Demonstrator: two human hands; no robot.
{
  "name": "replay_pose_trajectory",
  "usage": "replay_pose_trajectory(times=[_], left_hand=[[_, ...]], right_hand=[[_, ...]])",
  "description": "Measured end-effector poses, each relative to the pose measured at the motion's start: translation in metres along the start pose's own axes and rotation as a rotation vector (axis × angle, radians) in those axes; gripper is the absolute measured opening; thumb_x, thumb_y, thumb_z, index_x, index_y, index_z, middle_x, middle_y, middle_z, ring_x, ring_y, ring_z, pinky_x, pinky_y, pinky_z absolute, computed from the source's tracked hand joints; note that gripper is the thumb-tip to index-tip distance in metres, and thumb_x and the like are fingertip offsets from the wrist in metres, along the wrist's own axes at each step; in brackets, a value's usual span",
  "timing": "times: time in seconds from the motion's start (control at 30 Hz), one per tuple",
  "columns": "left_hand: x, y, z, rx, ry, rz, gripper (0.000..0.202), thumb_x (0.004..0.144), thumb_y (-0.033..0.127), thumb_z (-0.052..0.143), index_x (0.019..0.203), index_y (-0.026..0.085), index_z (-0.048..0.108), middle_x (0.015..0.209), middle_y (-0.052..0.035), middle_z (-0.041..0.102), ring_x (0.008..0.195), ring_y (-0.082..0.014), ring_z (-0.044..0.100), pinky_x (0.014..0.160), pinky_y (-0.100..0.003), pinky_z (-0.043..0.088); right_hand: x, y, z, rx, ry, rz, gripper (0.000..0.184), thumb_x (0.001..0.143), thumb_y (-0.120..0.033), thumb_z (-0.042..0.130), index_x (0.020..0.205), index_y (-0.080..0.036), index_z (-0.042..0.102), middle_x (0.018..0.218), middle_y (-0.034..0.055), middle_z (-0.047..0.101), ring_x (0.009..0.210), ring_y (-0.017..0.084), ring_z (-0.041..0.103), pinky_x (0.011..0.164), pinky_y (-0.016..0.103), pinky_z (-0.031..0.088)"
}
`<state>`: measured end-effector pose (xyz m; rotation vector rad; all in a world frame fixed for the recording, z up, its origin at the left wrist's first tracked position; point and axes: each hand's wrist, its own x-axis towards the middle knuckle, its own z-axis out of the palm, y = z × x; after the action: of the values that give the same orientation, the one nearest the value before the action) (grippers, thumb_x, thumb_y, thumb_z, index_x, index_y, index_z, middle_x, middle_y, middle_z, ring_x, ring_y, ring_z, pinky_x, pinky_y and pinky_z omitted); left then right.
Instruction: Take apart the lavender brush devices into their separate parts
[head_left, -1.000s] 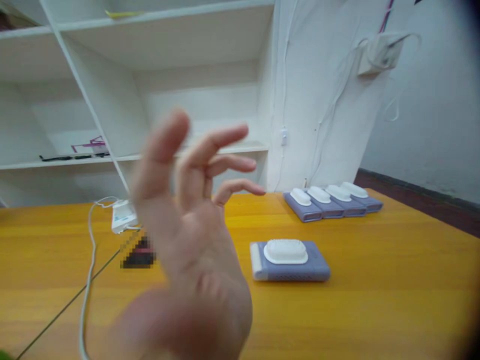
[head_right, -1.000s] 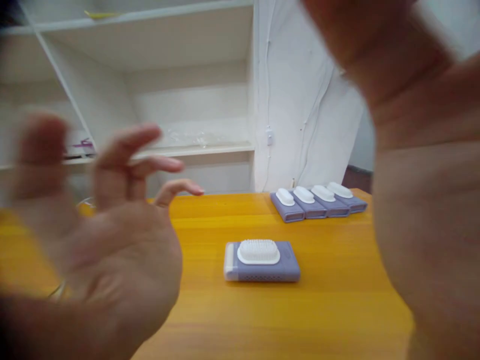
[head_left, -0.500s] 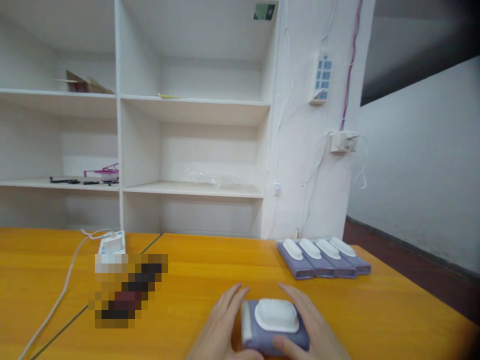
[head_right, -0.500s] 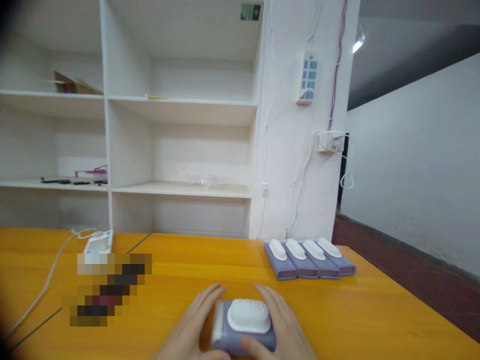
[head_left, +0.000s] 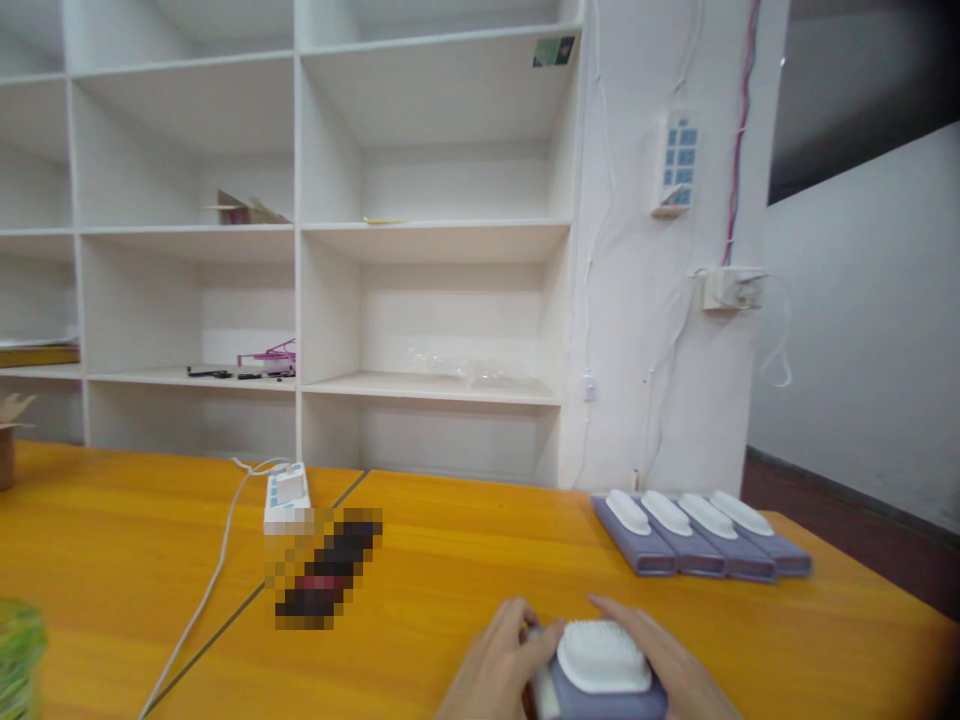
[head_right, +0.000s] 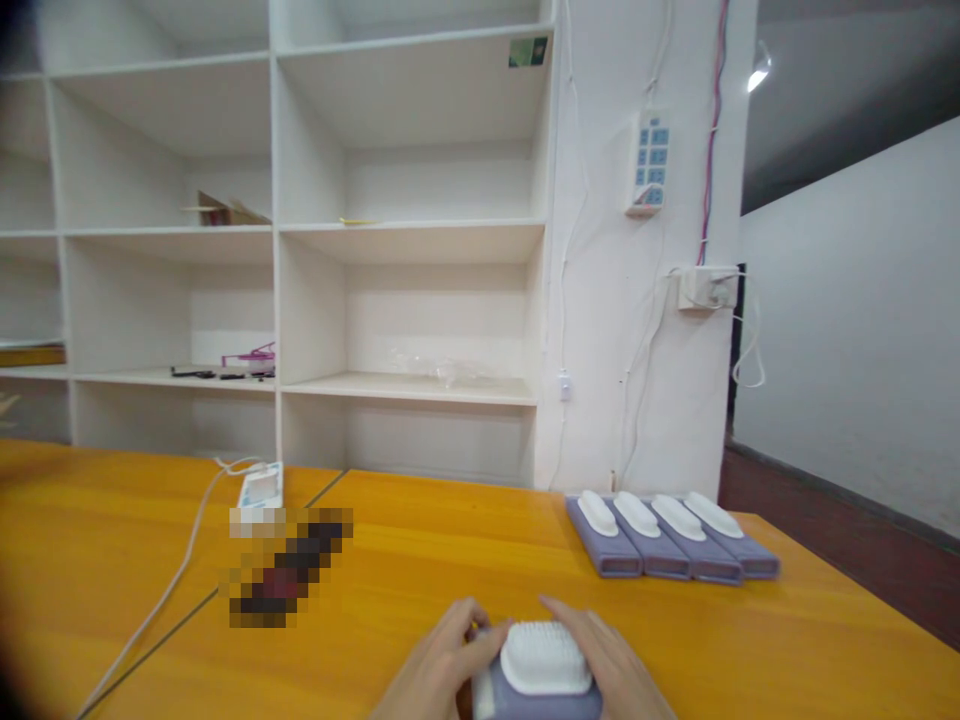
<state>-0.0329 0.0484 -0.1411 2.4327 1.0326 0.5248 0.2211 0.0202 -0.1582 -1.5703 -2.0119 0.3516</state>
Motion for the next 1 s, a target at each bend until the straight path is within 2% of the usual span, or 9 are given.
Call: replay_pose_trajectory(times=[0.07, 0.2, 0.3, 0.47, 0.6, 0.7, 0.83, 0.9, 1.0], left_hand=[[0.000, 0.000, 0.000, 0.021, 0.019, 0.003, 0.063, 0.084, 0.046, 0.070, 0.144, 0.037, 0.053, 0.112, -0.0102, 0.056, 0.105, -0.0300, 0.058, 0.089, -0.038, 0.048], [0.002, -0.007, 0.000, -0.028, 0.058, 0.070, 0.087, 0.066, 0.069, 0.078, 0.142, 0.034, 0.056, 0.107, -0.0063, 0.051, 0.101, -0.0277, 0.055, 0.088, -0.034, 0.047], [-0.001, -0.009, -0.005, -0.038, 0.039, 0.098, 0.086, 0.067, 0.074, 0.075, 0.142, 0.036, 0.056, 0.106, -0.0049, 0.049, 0.102, -0.0265, 0.054, 0.089, -0.034, 0.046], [-0.011, -0.004, -0.010, -0.083, 0.011, 0.002, 0.091, 0.069, 0.054, 0.082, 0.150, 0.036, 0.045, 0.135, -0.0091, 0.052, 0.126, -0.0322, 0.050, 0.110, -0.045, 0.041], [-0.013, -0.018, -0.001, -0.119, 0.185, -0.155, 0.090, 0.075, 0.032, 0.077, 0.155, 0.021, 0.037, 0.161, -0.0115, 0.036, 0.149, -0.0300, 0.031, 0.126, -0.044, 0.022], [-0.009, -0.044, 0.002, -0.064, 0.353, -0.199, 0.067, 0.088, 0.023, 0.059, 0.152, 0.020, 0.041, 0.166, -0.0106, 0.026, 0.153, -0.0246, 0.024, 0.126, -0.043, 0.021], [-0.004, -0.081, -0.007, 0.161, 0.509, -0.230, 0.058, 0.094, 0.011, 0.042, 0.151, 0.020, 0.043, 0.168, -0.0109, 0.021, 0.154, -0.0213, 0.022, 0.124, -0.041, 0.027], [-0.003, -0.088, -0.012, 0.221, 0.541, -0.271, 0.058, 0.094, 0.006, 0.037, 0.150, 0.016, 0.044, 0.167, -0.0144, 0.022, 0.155, -0.0250, 0.019, 0.123, -0.047, 0.027], [-0.003, -0.079, -0.014, 0.297, 0.621, -0.318, 0.065, 0.090, 0.000, 0.035, 0.153, 0.014, 0.039, 0.168, -0.0177, 0.010, 0.156, -0.0331, 0.003, 0.122, -0.062, 0.017]], right_hand=[[0.000, 0.002, 0.002, 0.011, 0.018, -0.007, 0.096, 0.058, -0.054, 0.087, 0.143, -0.020, 0.057, 0.144, 0.0141, 0.059, 0.132, 0.037, 0.056, 0.114, 0.041, 0.043], [0.000, 0.010, 0.006, 0.023, 0.037, -0.017, 0.101, 0.056, -0.060, 0.087, 0.144, -0.019, 0.056, 0.143, 0.0135, 0.060, 0.130, 0.036, 0.057, 0.111, 0.037, 0.046], [0.000, 0.022, 0.007, 0.031, 0.042, 0.002, 0.101, 0.055, -0.056, 0.089, 0.143, -0.020, 0.056, 0.145, 0.0134, 0.058, 0.132, 0.036, 0.055, 0.112, 0.038, 0.044], [0.001, 0.040, 0.000, 0.021, 0.034, 0.000, 0.096, 0.065, -0.062, 0.082, 0.147, -0.024, 0.049, 0.148, 0.0121, 0.054, 0.134, 0.035, 0.052, 0.114, 0.041, 0.042], [0.002, 0.041, -0.001, 0.005, 0.055, -0.006, 0.096, 0.069, -0.063, 0.080, 0.149, -0.024, 0.045, 0.150, 0.0125, 0.052, 0.135, 0.034, 0.051, 0.114, 0.043, 0.041], [0.001, 0.040, 0.001, -0.014, 0.079, -0.005, 0.096, 0.069, -0.062, 0.080, 0.150, -0.024, 0.046, 0.150, 0.0115, 0.053, 0.135, 0.034, 0.051, 0.114, 0.042, 0.041], [0.002, 0.041, 0.005, -0.043, 0.124, 0.009, 0.096, 0.071, -0.065, 0.076, 0.151, -0.023, 0.044, 0.151, 0.0115, 0.052, 0.136, 0.035, 0.051, 0.115, 0.043, 0.041], [0.003, 0.042, 0.007, -0.050, 0.127, 0.022, 0.095, 0.074, -0.066, 0.073, 0.152, -0.021, 0.042, 0.152, 0.0129, 0.051, 0.137, 0.035, 0.050, 0.115, 0.045, 0.041], [0.005, 0.042, 0.009, -0.056, 0.121, 0.046, 0.092, 0.078, -0.065, 0.069, 0.152, -0.020, 0.039, 0.152, 0.0143, 0.050, 0.137, 0.034, 0.049, 0.116, 0.047, 0.039]])
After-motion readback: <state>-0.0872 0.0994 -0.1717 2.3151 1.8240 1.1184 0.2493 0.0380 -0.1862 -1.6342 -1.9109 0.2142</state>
